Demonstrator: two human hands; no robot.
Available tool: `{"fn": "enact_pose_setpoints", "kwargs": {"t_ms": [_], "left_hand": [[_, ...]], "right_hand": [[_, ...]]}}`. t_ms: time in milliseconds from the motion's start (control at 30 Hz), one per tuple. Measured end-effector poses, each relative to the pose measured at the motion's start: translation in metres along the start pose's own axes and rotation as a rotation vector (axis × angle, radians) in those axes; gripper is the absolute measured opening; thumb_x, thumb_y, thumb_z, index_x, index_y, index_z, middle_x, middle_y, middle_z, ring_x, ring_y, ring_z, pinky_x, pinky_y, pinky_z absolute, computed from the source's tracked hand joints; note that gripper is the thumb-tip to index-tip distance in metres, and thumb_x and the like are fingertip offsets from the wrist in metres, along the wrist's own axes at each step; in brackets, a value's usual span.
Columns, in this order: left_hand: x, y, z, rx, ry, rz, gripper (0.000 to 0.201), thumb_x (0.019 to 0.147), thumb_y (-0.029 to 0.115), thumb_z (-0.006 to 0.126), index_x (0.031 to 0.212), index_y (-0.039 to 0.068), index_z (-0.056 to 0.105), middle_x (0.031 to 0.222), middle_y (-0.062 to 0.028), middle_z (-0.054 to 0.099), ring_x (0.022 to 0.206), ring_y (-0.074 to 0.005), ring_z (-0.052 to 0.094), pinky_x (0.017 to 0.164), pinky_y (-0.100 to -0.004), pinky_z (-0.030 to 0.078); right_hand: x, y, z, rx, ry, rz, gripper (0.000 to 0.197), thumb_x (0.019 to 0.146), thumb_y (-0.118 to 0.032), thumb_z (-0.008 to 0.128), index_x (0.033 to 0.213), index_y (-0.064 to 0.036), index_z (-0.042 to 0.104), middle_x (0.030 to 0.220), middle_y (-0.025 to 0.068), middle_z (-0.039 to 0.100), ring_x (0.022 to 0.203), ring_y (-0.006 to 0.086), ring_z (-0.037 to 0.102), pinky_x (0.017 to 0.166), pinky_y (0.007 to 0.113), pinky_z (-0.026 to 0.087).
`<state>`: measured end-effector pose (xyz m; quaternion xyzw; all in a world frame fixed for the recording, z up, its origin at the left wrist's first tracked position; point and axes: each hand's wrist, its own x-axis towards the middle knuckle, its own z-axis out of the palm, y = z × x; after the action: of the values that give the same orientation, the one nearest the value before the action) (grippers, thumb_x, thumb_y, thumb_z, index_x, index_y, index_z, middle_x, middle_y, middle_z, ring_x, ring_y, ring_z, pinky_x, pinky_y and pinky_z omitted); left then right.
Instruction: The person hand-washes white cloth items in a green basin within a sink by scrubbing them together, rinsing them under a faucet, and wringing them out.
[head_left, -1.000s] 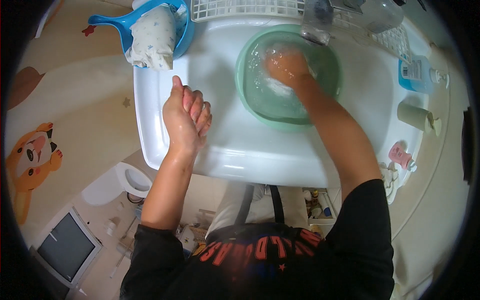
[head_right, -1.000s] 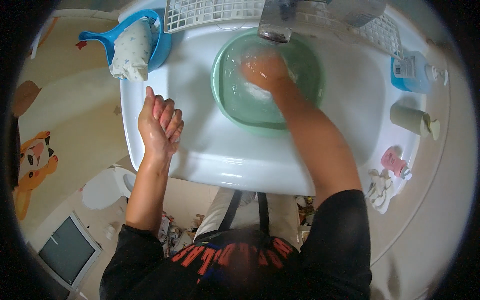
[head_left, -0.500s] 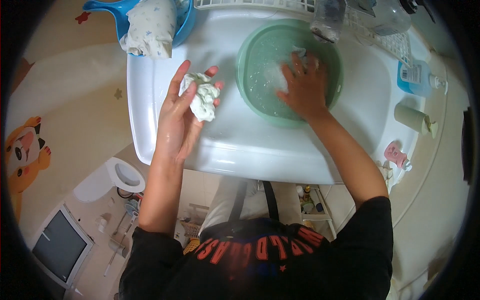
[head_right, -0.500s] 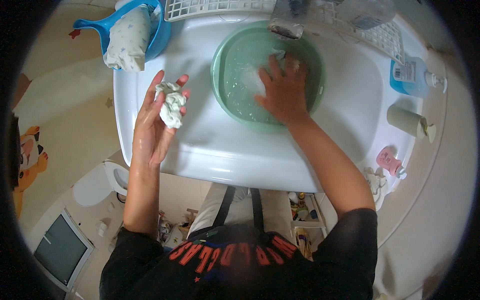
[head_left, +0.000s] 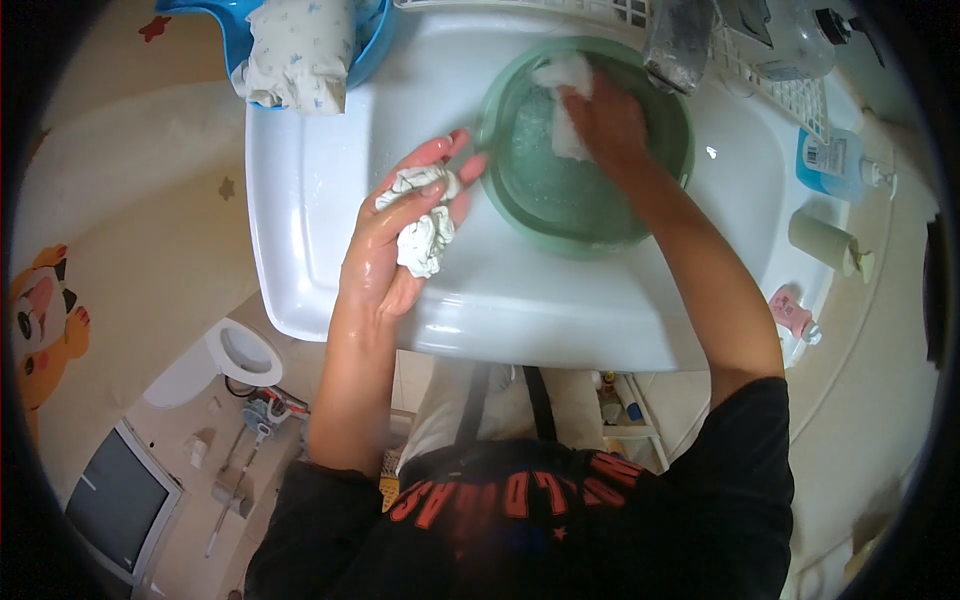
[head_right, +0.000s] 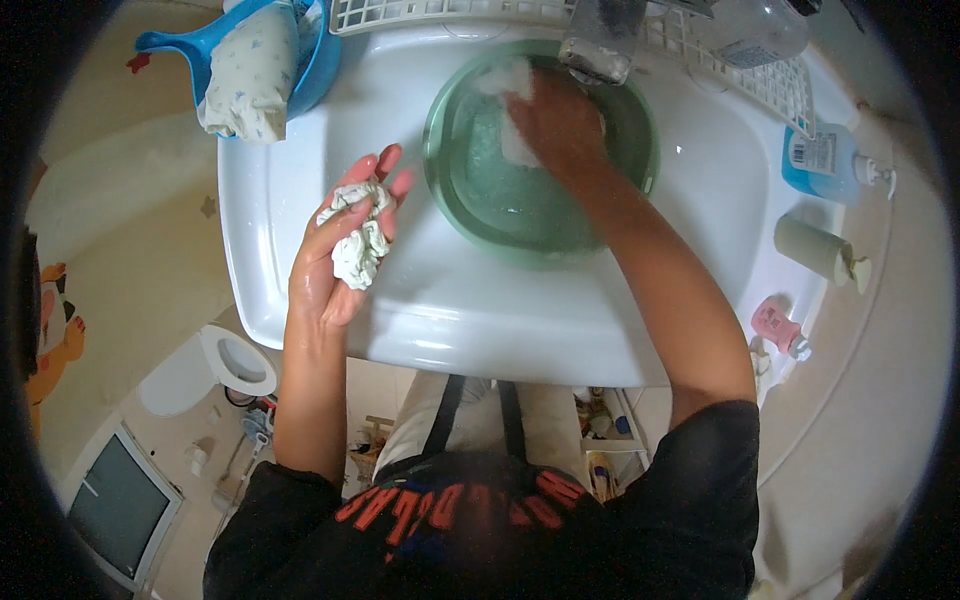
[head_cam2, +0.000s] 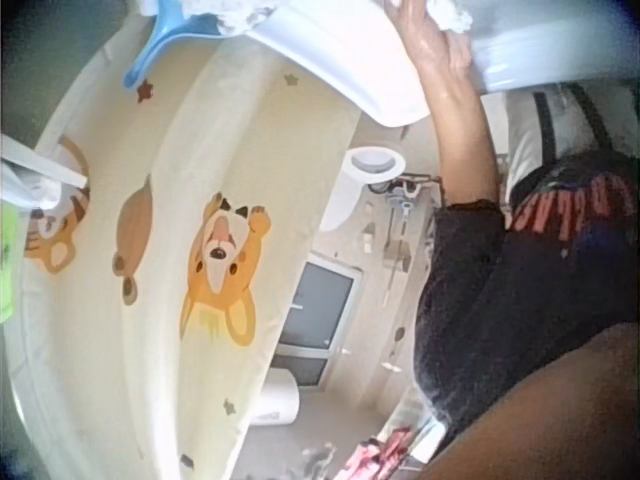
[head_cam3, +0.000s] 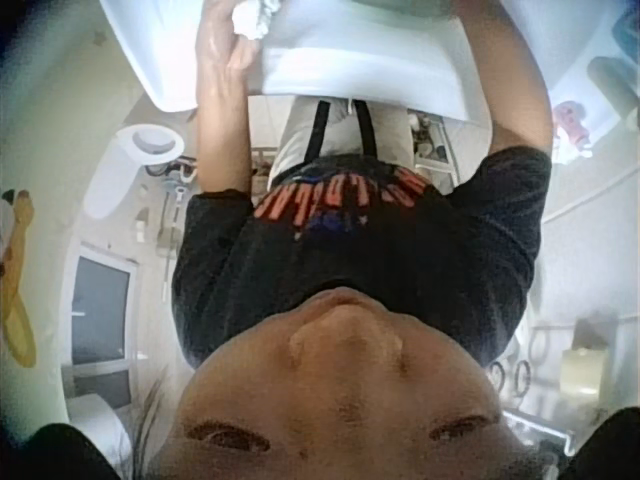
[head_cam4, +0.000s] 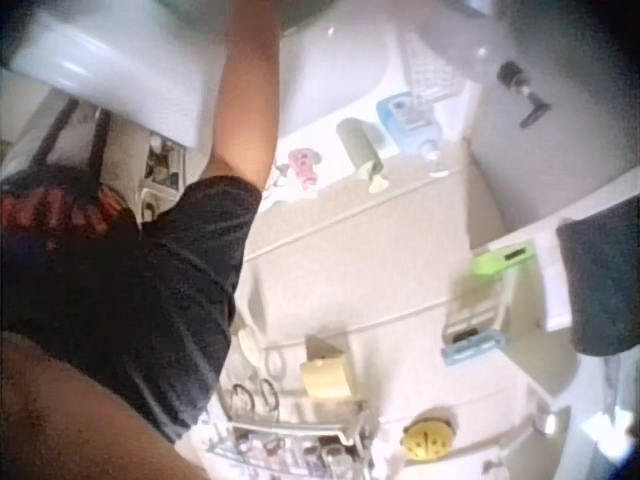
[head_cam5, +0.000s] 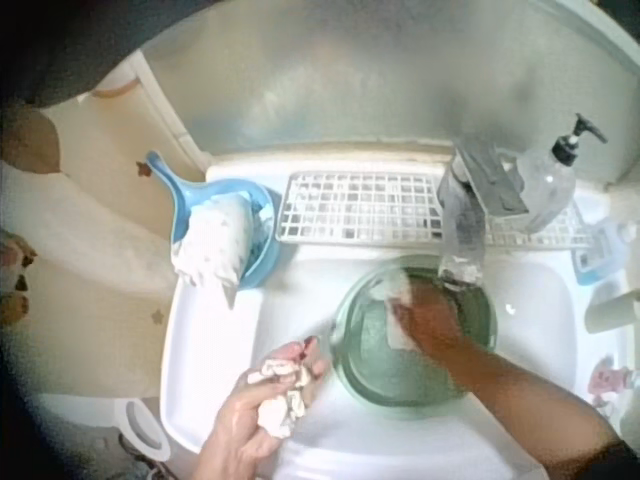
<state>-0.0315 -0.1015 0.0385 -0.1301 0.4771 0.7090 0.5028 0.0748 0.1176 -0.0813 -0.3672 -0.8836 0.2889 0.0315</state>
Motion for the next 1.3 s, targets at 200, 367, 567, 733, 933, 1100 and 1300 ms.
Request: {"fn": "enact_pose_setpoints", "kwargs": {"t_ms": [200, 367, 567, 733, 933, 1100, 1300], "left_hand": [[0.002, 0.002, -0.035, -0.135, -0.089, 0.013, 0.022, 0.099, 0.021, 0.051, 0.106, 0.001, 0.059, 0.086, -0.0060, 0.054, 0.050, -0.0030, 0.037, 0.031, -0.0157, 0.025], [0.009, -0.003, -0.020, 0.042, 0.041, -0.030, 0.048, 0.101, 0.039, 0.046, 0.060, 0.014, 0.040, 0.047, 0.0023, 0.033, 0.032, -0.0056, 0.020, 0.024, -0.0192, 0.017], [0.018, -0.016, -0.029, -0.007, 0.119, -0.046, 0.050, 0.100, 0.039, 0.047, 0.058, 0.018, 0.031, 0.044, 0.0029, 0.029, 0.030, -0.0079, 0.019, 0.025, -0.0213, 0.015], [0.013, -0.015, -0.022, 0.016, 0.112, -0.037, 0.050, 0.101, 0.039, 0.044, 0.057, 0.019, 0.030, 0.043, 0.0031, 0.028, 0.031, -0.0087, 0.019, 0.026, -0.0225, 0.016], [-0.017, 0.008, 0.003, 0.079, -0.013, 0.115, 0.051, 0.101, 0.040, 0.040, 0.057, 0.018, 0.031, 0.043, 0.0014, 0.030, 0.030, -0.0111, 0.022, 0.026, -0.0241, 0.019], [-0.034, 0.085, 0.031, 0.317, -0.074, 0.775, 0.045, 0.100, 0.042, 0.029, 0.083, 0.007, 0.052, 0.072, -0.0115, 0.054, 0.063, -0.0203, 0.056, 0.054, -0.0291, 0.047], [0.049, 0.137, 0.030, 1.345, 0.168, 1.062, 0.038, 0.092, 0.023, 0.058, 0.125, 0.004, 0.058, 0.121, -0.0131, 0.056, 0.118, -0.0242, 0.051, 0.100, -0.0352, 0.039]], "right_hand": [[-0.058, 0.017, -0.027, 0.124, 0.197, -0.218, 0.061, 0.077, 0.005, 0.057, 0.136, -0.0073, 0.045, 0.133, 0.0194, 0.044, 0.122, 0.0354, 0.045, 0.104, 0.047, 0.037], [-0.070, 0.018, 0.001, -0.162, 0.228, -0.234, 0.053, 0.069, -0.023, 0.071, 0.119, -0.0087, 0.062, 0.137, 0.0202, 0.041, 0.124, 0.0445, 0.037, 0.103, 0.053, 0.036], [-0.033, 0.003, 0.043, -0.568, 0.148, -0.103, 0.032, 0.073, -0.032, 0.067, 0.096, -0.0084, 0.067, 0.117, 0.0184, 0.055, 0.107, 0.0391, 0.050, 0.086, 0.050, 0.044], [-0.010, 0.028, 0.050, -0.755, 0.292, -0.395, 0.024, 0.081, -0.032, 0.062, 0.089, -0.0098, 0.066, 0.092, 0.0131, 0.065, 0.082, 0.0325, 0.062, 0.068, 0.047, 0.050], [0.009, 0.002, 0.002, -0.225, -0.072, -0.258, 0.021, 0.080, -0.020, 0.064, 0.097, -0.0068, 0.063, 0.094, 0.0125, 0.064, 0.084, 0.0289, 0.062, 0.070, 0.045, 0.051], [-0.070, -0.005, -0.028, 0.001, 0.116, -0.461, 0.038, 0.075, -0.018, 0.070, 0.110, -0.0102, 0.061, 0.121, 0.0120, 0.053, 0.115, 0.0312, 0.049, 0.093, 0.045, 0.042], [-0.094, 0.000, -0.007, -0.373, 0.035, -0.623, 0.039, 0.075, -0.023, 0.067, 0.113, -0.0151, 0.063, 0.125, 0.0091, 0.051, 0.119, 0.0297, 0.045, 0.091, 0.052, 0.043]]}}
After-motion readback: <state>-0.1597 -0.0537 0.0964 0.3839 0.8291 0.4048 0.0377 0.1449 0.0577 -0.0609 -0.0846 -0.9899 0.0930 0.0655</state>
